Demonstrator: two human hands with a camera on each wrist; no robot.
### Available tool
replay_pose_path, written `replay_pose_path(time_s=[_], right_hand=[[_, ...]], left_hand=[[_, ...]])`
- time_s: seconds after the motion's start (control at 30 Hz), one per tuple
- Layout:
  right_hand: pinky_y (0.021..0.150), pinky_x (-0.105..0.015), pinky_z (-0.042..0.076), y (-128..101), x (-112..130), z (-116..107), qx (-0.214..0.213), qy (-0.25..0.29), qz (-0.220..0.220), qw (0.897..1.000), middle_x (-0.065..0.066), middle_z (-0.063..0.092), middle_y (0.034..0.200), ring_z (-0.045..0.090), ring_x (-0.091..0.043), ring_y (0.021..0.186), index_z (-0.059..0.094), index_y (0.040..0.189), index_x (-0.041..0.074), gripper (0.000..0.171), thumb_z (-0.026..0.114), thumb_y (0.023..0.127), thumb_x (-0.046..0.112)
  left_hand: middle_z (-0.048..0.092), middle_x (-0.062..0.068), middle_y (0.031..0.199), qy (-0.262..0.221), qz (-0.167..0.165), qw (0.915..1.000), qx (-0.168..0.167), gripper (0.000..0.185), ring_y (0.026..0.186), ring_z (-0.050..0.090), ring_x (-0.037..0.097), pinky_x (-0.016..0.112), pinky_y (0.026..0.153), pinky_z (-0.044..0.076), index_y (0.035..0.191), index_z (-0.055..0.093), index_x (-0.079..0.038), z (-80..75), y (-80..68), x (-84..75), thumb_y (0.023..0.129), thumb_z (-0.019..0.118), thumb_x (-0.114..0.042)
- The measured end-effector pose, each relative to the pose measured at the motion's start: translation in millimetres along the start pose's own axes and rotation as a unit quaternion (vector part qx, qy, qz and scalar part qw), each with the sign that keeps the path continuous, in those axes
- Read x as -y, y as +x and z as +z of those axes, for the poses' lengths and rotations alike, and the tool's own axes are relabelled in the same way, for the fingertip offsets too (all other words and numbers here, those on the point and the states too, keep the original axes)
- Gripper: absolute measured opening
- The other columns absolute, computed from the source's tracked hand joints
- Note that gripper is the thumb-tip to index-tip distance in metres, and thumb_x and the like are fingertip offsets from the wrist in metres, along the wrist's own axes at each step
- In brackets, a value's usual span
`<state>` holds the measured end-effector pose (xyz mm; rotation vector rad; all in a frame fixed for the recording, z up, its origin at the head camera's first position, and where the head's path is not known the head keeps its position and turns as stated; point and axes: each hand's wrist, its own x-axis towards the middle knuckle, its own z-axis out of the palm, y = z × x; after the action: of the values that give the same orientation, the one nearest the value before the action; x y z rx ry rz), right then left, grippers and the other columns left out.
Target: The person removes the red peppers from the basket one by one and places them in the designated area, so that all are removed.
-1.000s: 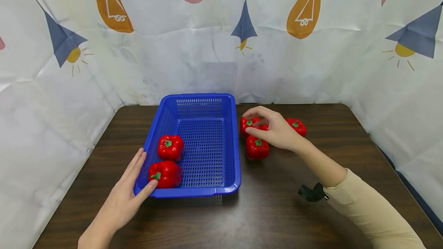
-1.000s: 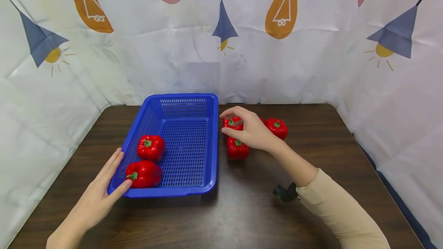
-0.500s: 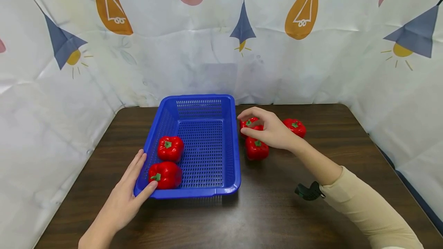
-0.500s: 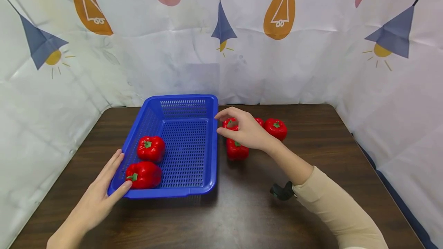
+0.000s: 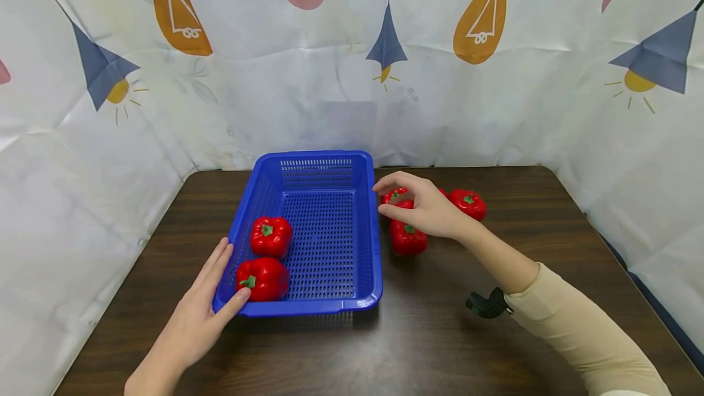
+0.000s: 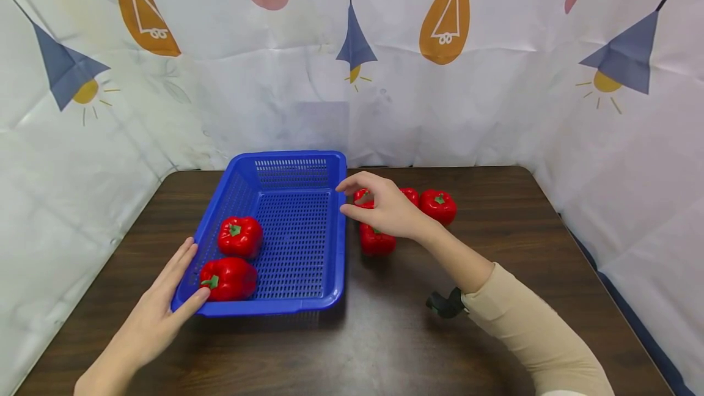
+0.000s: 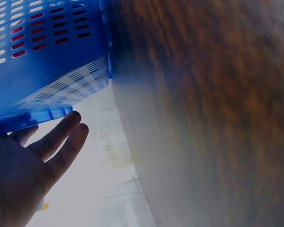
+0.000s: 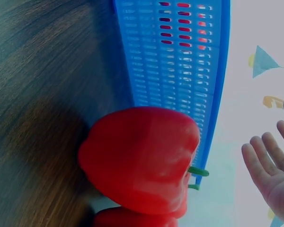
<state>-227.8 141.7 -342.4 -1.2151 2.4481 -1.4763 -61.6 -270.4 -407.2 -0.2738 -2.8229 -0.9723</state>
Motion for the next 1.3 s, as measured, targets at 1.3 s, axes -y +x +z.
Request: replay_pose_path(time_s=[1.3], right_hand=[[0.091, -0.040, 0.055, 14.7, 7.5, 16.9, 0.032, -0.010, -0.016, 0.999, 0.005, 0.068, 0.114, 0.063, -0.014, 0.104, 0.068, 0.123, 0.011, 0.027, 0.074, 0.096, 0.015]], left_hand=[[0.009, -0.005, 0.172, 0.005, -0.004, 1.0000, -0.001, 0.082, 0.153, 0.021, 0.040, 0.076, 0.100, 0.037, 0.166, 0.019, -0.023, 1.9, -0.5, -0.1, 0.100, 0.067, -0.033]])
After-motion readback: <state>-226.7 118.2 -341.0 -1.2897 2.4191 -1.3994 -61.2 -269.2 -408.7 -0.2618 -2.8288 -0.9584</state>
